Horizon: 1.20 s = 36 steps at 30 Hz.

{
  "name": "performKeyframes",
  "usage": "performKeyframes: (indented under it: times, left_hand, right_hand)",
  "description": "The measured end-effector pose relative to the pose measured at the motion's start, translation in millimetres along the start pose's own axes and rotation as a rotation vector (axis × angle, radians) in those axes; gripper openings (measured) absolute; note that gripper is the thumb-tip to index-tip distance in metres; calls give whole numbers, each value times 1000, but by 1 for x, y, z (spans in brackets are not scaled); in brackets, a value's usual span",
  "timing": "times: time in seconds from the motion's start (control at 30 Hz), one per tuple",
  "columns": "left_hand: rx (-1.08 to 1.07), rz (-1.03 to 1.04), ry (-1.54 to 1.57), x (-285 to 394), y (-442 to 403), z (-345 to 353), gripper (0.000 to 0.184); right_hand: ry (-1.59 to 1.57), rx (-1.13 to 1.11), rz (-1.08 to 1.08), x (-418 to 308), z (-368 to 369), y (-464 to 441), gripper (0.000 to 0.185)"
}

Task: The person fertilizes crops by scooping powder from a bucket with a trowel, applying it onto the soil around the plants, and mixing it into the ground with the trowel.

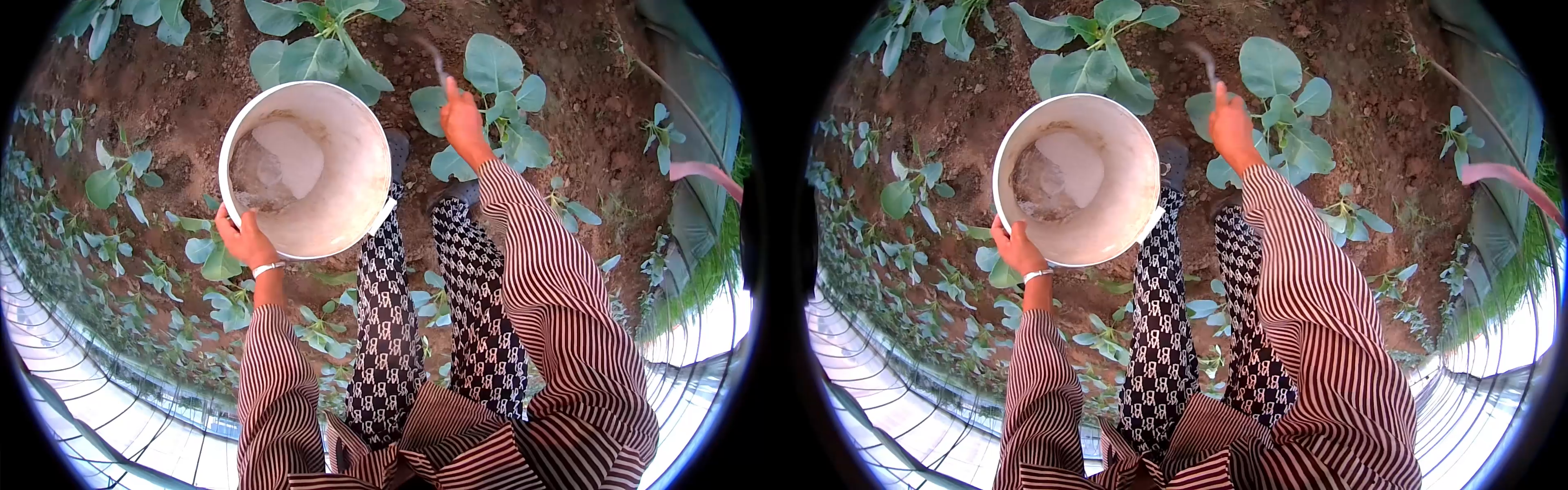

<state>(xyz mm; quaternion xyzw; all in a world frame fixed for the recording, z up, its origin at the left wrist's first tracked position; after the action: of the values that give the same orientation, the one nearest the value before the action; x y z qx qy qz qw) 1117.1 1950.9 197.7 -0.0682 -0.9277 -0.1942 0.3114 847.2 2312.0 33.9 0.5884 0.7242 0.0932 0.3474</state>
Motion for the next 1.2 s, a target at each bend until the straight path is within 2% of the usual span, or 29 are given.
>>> performKeyframes:
  times: [0.07,0.13,0.2,0.3,0.33,0.37,0.4,0.43,0.5,0.57,0.67,0.73,0.8,0.87,0.9,1.0,1.1,1.2]
  left_hand:
    - [-21,-27,-23,-3,1,2,43]
    - [32,64,-148,-1,-3,-1,45]
    - [51,38,-140,-5,-3,-3,44]
    - [42,8,-78,1,1,0,44]
    - [27,-16,-58,-1,2,2,43]
    - [29,-3,-65,-1,2,4,43]
    - [28,8,-74,-2,4,5,44]
    - [29,20,-84,-3,5,5,44]
    - [21,31,-44,-3,6,4,44]
    - [12,28,-41,-2,7,4,44]
    - [-12,-27,-21,6,10,7,45]
    - [-20,3,-31,11,14,11,45]
    - [0,41,-24,16,16,11,45]
    - [12,52,-93,5,13,10,46]
    - [13,51,-98,5,15,10,46]
    - [9,56,-104,5,19,17,47]
    - [15,98,-154,15,24,23,48]
    - [48,121,-218,24,27,24,50]
  right_hand:
    - [-142,145,-1,-3,-27,20,49]
    - [-308,221,-64,-23,-54,46,49]
    - [-466,11,71,-42,-64,87,47]
    - [-572,-230,40,-75,-54,143,47]
    - [-592,-303,19,-84,-37,154,46]
    - [-566,-319,-126,-107,-24,154,49]
    - [-622,-461,-133,-121,1,152,48]
    - [-490,-529,-175,-130,36,144,48]
    - [-373,-479,-290,-153,104,117,41]
    - [-301,-427,-245,-166,154,87,40]
    - [-348,-356,-195,-171,216,65,36]
    - [-401,-355,-234,-163,264,57,32]
    - [-478,-422,-197,-163,267,60,30]
    - [-562,-544,-71,-151,220,60,28]
    - [-713,-678,162,-135,213,69,34]
    - [-913,-849,322,-113,184,82,38]
    - [-1015,-915,458,-101,139,95,44]
    - [-1148,-1026,442,-94,90,110,49]
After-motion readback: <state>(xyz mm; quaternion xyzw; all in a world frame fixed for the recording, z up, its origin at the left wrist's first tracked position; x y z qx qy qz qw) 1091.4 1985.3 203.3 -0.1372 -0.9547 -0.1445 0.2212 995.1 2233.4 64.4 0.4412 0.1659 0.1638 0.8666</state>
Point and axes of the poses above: each hand's wrist, its own y-axis away from the middle knuckle, its own z-axis out of the palm, x = y × z, the point moved 9 cm from there along -y, towards the middle knuckle, and after that the axes turned 3 degrees about -y, right-handed, at the moved point
